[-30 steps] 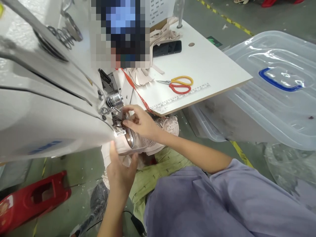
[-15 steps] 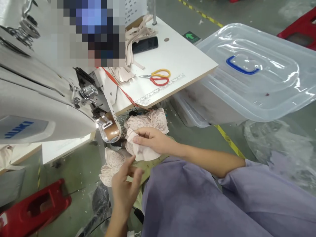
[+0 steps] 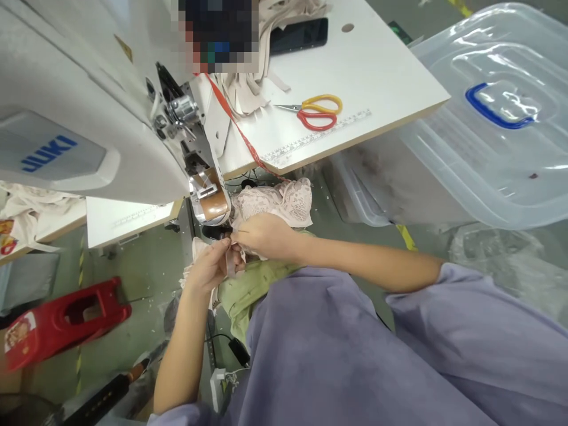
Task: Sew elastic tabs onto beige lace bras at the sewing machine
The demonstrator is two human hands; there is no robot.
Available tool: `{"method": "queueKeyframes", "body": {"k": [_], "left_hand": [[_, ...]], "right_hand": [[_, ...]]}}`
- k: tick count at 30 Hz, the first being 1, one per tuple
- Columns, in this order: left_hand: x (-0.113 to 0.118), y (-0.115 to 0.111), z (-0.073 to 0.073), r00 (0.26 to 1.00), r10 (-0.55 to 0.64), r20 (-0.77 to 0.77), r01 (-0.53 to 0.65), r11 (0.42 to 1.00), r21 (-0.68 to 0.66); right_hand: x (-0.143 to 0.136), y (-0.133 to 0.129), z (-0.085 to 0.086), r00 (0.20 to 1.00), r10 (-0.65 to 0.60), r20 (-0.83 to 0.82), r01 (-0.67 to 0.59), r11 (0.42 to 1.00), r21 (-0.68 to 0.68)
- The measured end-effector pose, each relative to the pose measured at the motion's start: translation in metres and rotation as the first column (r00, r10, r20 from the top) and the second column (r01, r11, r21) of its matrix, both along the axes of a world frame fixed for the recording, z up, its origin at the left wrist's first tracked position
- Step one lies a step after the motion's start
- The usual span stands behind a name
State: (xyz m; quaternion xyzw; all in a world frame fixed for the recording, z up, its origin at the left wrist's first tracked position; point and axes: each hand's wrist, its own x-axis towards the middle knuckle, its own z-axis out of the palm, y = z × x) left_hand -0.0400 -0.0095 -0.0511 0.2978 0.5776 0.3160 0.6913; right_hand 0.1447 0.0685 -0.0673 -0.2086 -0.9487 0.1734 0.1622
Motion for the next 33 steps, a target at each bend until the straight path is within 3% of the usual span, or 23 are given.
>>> {"method": "queueKeyframes", "body": {"k": [2, 6, 10, 16, 19, 21, 23, 24, 26, 27, 28, 29, 30, 33], "left_hand": [[0.0, -0.004, -0.008, 0.989, 0.105, 0.106, -0.107, 0.994, 0.006], [0.005, -0.014, -0.007, 0.98, 0.199, 0.025, -0.2, 0.968, 0.151], [0.008, -0.02, 0.003, 0.953, 0.199, -0.23, -0.123, 0.944, 0.308], [0.011, -0.019, 0.007, 0.916, 0.185, -0.355, -0.072, 0.948, 0.311], [0.011, -0.015, -0.002, 0.914, 0.215, -0.344, -0.099, 0.941, 0.324], [0.009, -0.013, -0.01, 0.912, 0.213, -0.351, -0.105, 0.947, 0.303], [0.003, -0.012, -0.017, 0.916, 0.209, -0.341, -0.118, 0.956, 0.269], [0.0, -0.012, -0.019, 0.92, 0.222, -0.323, -0.141, 0.956, 0.256], [-0.007, -0.013, -0.021, 0.921, 0.232, -0.312, -0.162, 0.959, 0.235], [-0.01, -0.014, -0.02, 0.923, 0.225, -0.313, -0.158, 0.961, 0.226], [-0.013, -0.015, -0.018, 0.925, 0.215, -0.313, -0.15, 0.964, 0.219], [-0.014, -0.016, -0.016, 0.929, 0.207, -0.308, -0.144, 0.966, 0.214], [-0.015, -0.017, -0.014, 0.933, 0.204, -0.296, -0.144, 0.967, 0.212], [-0.013, -0.018, -0.008, 0.941, 0.238, -0.239, -0.187, 0.958, 0.218]], "right_hand": [[0.0, 0.0, -0.011, 0.983, -0.068, -0.168, 0.07, 0.998, 0.007], [0.0, -0.007, -0.015, 0.863, -0.28, -0.42, 0.246, 0.96, -0.134], [-0.007, -0.015, -0.013, 0.884, -0.263, -0.387, 0.198, 0.96, -0.198], [-0.014, -0.02, -0.016, 0.908, -0.285, -0.308, 0.167, 0.919, -0.357], [-0.014, -0.025, -0.023, 0.924, -0.238, -0.3, 0.153, 0.947, -0.283], [-0.01, -0.018, -0.029, 0.95, -0.142, -0.277, 0.079, 0.971, -0.227], [0.003, 0.008, -0.032, 0.974, -0.07, -0.217, 0.022, 0.976, -0.219], [0.014, 0.029, -0.031, 0.978, -0.111, -0.174, 0.072, 0.973, -0.218], [0.041, 0.084, -0.024, 0.929, -0.367, -0.044, 0.356, 0.92, -0.165], [0.057, 0.114, -0.018, 0.83, -0.557, 0.024, 0.556, 0.826, -0.092], [0.072, 0.143, -0.011, 0.739, -0.66, 0.137, 0.665, 0.747, 0.004], [0.085, 0.171, -0.005, 0.661, -0.703, 0.262, 0.706, 0.701, 0.097], [0.096, 0.194, 0.0, 0.633, -0.716, 0.295, 0.719, 0.685, 0.12], [0.115, 0.233, 0.005, 0.62, -0.691, 0.372, 0.702, 0.7, 0.131]]}}
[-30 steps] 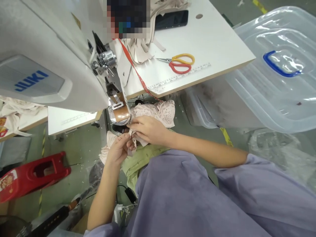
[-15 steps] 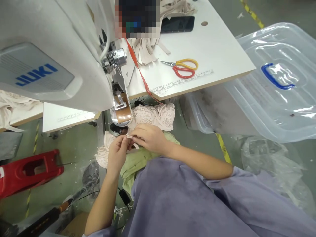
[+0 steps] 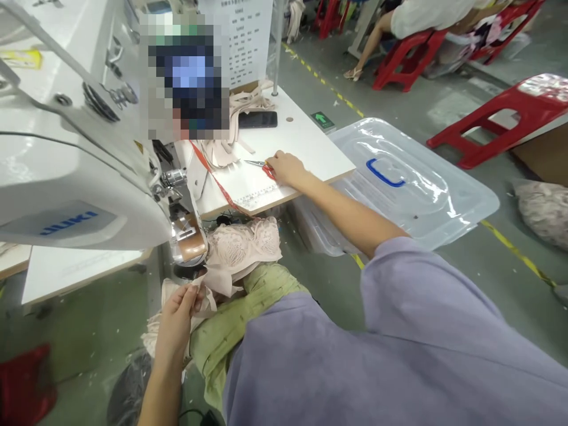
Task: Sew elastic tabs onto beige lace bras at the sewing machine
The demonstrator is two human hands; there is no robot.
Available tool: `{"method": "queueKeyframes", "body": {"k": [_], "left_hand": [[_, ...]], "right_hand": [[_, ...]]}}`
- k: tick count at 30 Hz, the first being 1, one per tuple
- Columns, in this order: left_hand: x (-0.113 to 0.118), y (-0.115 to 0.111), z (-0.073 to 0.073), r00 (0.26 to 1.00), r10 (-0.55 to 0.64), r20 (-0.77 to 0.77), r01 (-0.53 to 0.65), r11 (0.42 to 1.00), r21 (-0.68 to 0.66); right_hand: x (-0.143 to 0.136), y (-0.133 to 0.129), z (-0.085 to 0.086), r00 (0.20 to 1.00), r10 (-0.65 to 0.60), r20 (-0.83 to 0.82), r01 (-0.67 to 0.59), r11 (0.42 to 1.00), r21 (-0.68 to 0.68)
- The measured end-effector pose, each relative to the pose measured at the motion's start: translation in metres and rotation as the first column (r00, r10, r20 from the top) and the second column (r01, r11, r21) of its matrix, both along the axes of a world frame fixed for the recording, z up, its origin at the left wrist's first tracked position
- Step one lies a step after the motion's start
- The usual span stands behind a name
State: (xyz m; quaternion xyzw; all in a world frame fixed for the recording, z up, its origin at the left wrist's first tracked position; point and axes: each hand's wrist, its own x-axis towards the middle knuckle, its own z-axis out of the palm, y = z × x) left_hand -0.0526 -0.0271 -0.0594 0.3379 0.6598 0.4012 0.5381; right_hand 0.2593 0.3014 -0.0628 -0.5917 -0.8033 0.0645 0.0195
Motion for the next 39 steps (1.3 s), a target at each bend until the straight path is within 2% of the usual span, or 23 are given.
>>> {"method": "queueKeyframes", "body": {"k": [2, 5, 7, 9, 10, 12, 13, 15, 16, 20, 26, 30, 32, 34, 36, 39], "left_hand": [[0.002, 0.0, 0.001, 0.998, 0.046, 0.048, -0.046, 0.999, 0.003], [0.005, -0.002, 0.003, 0.986, 0.102, 0.136, -0.102, 0.995, -0.006], [0.006, -0.003, 0.006, 0.971, 0.107, 0.215, -0.108, 0.994, -0.01], [0.006, -0.004, 0.011, 0.947, 0.118, 0.3, -0.117, 0.993, -0.021], [0.006, -0.004, 0.013, 0.934, 0.129, 0.335, -0.126, 0.992, -0.032], [0.006, -0.002, 0.016, 0.911, 0.154, 0.384, -0.145, 0.988, -0.053], [0.007, -0.001, 0.017, 0.903, 0.162, 0.397, -0.152, 0.987, -0.057], [0.008, 0.001, 0.018, 0.904, 0.155, 0.397, -0.146, 0.988, -0.053], [0.009, 0.001, 0.018, 0.911, 0.143, 0.386, -0.135, 0.99, -0.048], [0.011, 0.0, 0.017, 0.943, 0.072, 0.326, -0.069, 0.997, -0.02], [0.01, -0.004, 0.019, 0.97, 0.057, 0.237, -0.047, 0.998, -0.047], [0.004, -0.006, 0.018, 0.95, 0.089, 0.299, -0.07, 0.995, -0.073], [0.001, -0.007, 0.014, 0.926, 0.118, 0.359, -0.101, 0.993, -0.064], [0.0, -0.007, 0.009, 0.897, 0.153, 0.415, -0.143, 0.988, -0.055], [0.0, -0.007, 0.005, 0.882, 0.188, 0.432, -0.186, 0.981, -0.047], [0.001, -0.006, 0.002, 0.903, 0.204, 0.378, -0.219, 0.976, -0.005]], "right_hand": [[0.004, 0.001, -0.002, 0.999, 0.009, 0.035, -0.009, 1.0, -0.019], [0.008, -0.032, -0.001, 0.999, -0.022, 0.024, 0.023, 0.999, -0.026], [0.01, -0.072, 0.003, 0.99, -0.066, -0.126, 0.059, 0.996, -0.064], [0.01, -0.123, 0.009, 0.933, -0.113, -0.342, 0.072, 0.989, -0.13], [0.009, -0.151, 0.012, 0.92, -0.106, -0.376, 0.046, 0.985, -0.167], [0.002, -0.203, 0.017, 0.9, 0.082, -0.427, -0.213, 0.939, -0.269], [-0.004, -0.225, 0.019, 0.872, 0.176, -0.457, -0.324, 0.907, -0.269], [-0.019, -0.256, 0.02, 0.817, 0.313, -0.483, -0.466, 0.853, -0.235], [-0.028, -0.264, 0.019, 0.8, 0.353, -0.486, -0.496, 0.844, -0.203], [-0.056, -0.265, 0.013, 0.771, 0.422, -0.477, -0.532, 0.838, -0.119], [-0.068, -0.254, 0.008, 0.746, 0.442, -0.498, -0.596, 0.777, -0.203], [-0.058, -0.254, 0.01, 0.784, 0.321, -0.531, -0.521, 0.805, -0.283], [-0.054, -0.255, 0.012, 0.8, 0.217, -0.559, -0.453, 0.83, -0.325], [-0.053, -0.258, 0.014, 0.79, 0.158, -0.592, -0.431, 0.83, -0.354], [-0.058, -0.262, 0.015, 0.778, 0.157, -0.609, -0.453, 0.812, -0.369], [-0.07, -0.265, 0.014, 0.78, 0.178, -0.601, -0.471, 0.798, -0.375]]}}
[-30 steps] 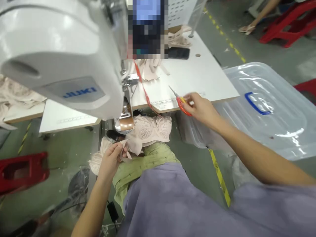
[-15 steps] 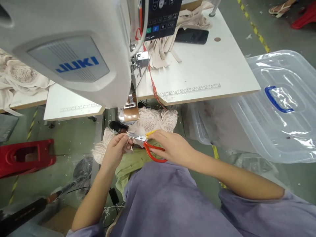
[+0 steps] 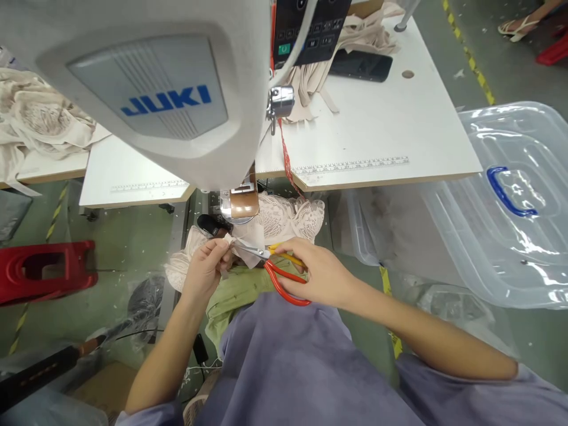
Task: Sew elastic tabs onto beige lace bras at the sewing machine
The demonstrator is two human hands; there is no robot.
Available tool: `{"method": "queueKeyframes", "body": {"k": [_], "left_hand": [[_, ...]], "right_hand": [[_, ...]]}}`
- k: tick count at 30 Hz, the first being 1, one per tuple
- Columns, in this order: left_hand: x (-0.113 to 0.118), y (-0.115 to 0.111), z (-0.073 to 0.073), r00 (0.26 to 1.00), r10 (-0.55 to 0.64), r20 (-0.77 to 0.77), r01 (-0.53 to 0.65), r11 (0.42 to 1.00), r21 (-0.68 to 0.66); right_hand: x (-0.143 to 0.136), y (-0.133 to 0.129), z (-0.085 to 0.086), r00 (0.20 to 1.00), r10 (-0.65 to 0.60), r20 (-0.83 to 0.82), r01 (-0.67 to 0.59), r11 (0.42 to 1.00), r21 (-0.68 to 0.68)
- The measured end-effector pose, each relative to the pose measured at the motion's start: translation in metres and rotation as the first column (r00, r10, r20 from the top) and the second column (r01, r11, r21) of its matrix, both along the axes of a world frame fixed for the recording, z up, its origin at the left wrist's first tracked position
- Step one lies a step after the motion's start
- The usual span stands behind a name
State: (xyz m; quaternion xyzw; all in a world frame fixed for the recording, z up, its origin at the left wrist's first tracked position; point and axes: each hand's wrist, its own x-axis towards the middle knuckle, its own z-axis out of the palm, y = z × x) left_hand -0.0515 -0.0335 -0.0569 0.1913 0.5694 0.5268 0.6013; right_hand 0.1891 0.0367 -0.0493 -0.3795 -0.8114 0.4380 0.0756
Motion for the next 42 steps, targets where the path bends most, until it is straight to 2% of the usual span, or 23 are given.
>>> {"method": "queueKeyframes", "body": {"k": [6, 13, 16, 19, 21, 23, 24, 26, 27, 29, 31, 32, 33, 34, 35, 36, 37, 38, 39, 40, 41, 42], "left_hand": [[-0.001, -0.002, 0.001, 0.976, -0.018, -0.216, 0.019, 1.0, 0.0], [-0.004, -0.003, -0.001, 0.962, -0.014, -0.272, 0.011, 1.0, -0.012], [-0.003, -0.003, -0.003, 0.967, 0.016, -0.256, -0.015, 1.0, 0.004], [-0.001, -0.003, -0.004, 0.981, 0.084, -0.173, -0.078, 0.996, 0.042], [-0.001, -0.004, -0.004, 0.989, 0.117, -0.091, -0.112, 0.992, 0.064], [0.0, -0.005, -0.003, 0.991, 0.135, -0.015, -0.133, 0.988, 0.072], [0.0, -0.005, -0.003, 0.99, 0.137, 0.012, -0.138, 0.988, 0.07], [0.0, -0.003, 0.0, 0.991, 0.129, 0.037, -0.131, 0.989, 0.065], [0.0, -0.002, 0.001, 0.992, 0.12, 0.041, -0.122, 0.991, 0.061], [-0.001, 0.0, 0.006, 0.995, 0.081, 0.05, -0.083, 0.995, 0.047], [-0.002, 0.003, 0.012, 0.997, -0.008, 0.074, 0.007, 1.0, 0.014], [-0.003, 0.005, 0.016, 0.993, -0.075, 0.094, 0.077, 0.997, -0.011], [-0.003, 0.007, 0.021, 0.98, -0.161, 0.116, 0.166, 0.985, -0.037], [-0.003, 0.009, 0.026, 0.957, -0.258, 0.135, 0.269, 0.961, -0.062], [-0.002, 0.012, 0.031, 0.921, -0.362, 0.142, 0.375, 0.923, -0.082], [-0.002, 0.014, 0.036, 0.877, -0.463, 0.128, 0.476, 0.874, -0.097], [-0.001, 0.015, 0.039, 0.828, -0.554, 0.086, 0.561, 0.82, -0.113], [-0.001, 0.015, 0.041, 0.787, -0.616, 0.008, 0.612, 0.78, -0.131], [-0.002, 0.014, 0.041, 0.766, -0.632, -0.116, 0.615, 0.774, -0.152], [-0.002, 0.012, 0.038, 0.762, -0.584, -0.281, 0.563, 0.811, -0.16], [-0.002, 0.008, 0.032, 0.755, -0.469, -0.459, 0.462, 0.876, -0.136], [-0.001, 0.002, 0.024, 0.731, -0.298, -0.614, 0.331, 0.942, -0.064]], "right_hand": [[-0.025, 0.006, -0.007, 1.0, 0.015, -0.002, -0.015, 1.0, 0.007], [-0.029, 0.009, -0.008, 0.999, 0.031, 0.013, -0.031, 0.999, -0.029], [-0.024, 0.008, -0.005, 0.999, 0.031, 0.023, -0.03, 0.999, -0.035], [-0.01, 0.009, -0.002, 0.999, -0.025, 0.037, 0.026, 0.999, -0.024], [0.005, 0.018, 0.002, 0.994, -0.072, 0.077, 0.073, 0.997, -0.018], [0.022, 0.039, 0.007, 0.976, -0.144, 0.162, 0.142, 0.99, 0.023], [0.029, 0.054, 0.011, 0.955, -0.205, 0.216, 0.192, 0.978, 0.082], [0.041, 0.09, 0.018, 0.885, -0.356, 0.3, 0.276, 0.92, 0.279], [0.045, 0.107, 0.022, 0.857, -0.4, 0.325, 0.265, 0.883, 0.388], [0.047, 0.132, 0.028, 0.855, -0.403, 0.327, 0.16, 0.804, 0.572], [0.037, 0.134, 0.03, 0.898, -0.367, 0.242, 0.1, 0.707, 0.7], [0.027, 0.125, 0.028, 0.935, -0.308, 0.175, 0.085, 0.676, 0.732], [0.015, 0.112, 0.024, 0.969, -0.222, 0.104, 0.074, 0.67, 0.738], [0.002, 0.095, 0.019, 0.997, -0.064, 0.052, 0.008, 0.7, 0.714], [-0.011, 0.078, 0.013, 0.989, 0.143, 0.023, -0.122, 0.74, 0.661], [-0.023, 0.062, 0.005, 0.949, 0.315, 0.001, -0.254, 0.764, 0.594], [-0.032, 0.05, -0.002, 0.909, 0.417, -0.018, -0.34, 0.765, 0.547], [-0.039, 0.043, -0.008, 0.885, 0.465, -0.029, -0.388, 0.77, 0.507], [-0.043, 0.041, -0.013, 0.894, 0.447, -0.034, -0.378, 0.792, 0.479], [-0.043, 0.044, -0.017, 0.927, 0.375, -0.036, -0.318, 0.831, 0.456], [-0.041, 0.05, -0.02, 0.966, 0.255, -0.046, -0.212, 0.881, 0.423], [-0.036, 0.058, -0.021, 0.993, 0.099, -0.07, -0.067, 0.929, 0.364]]}}
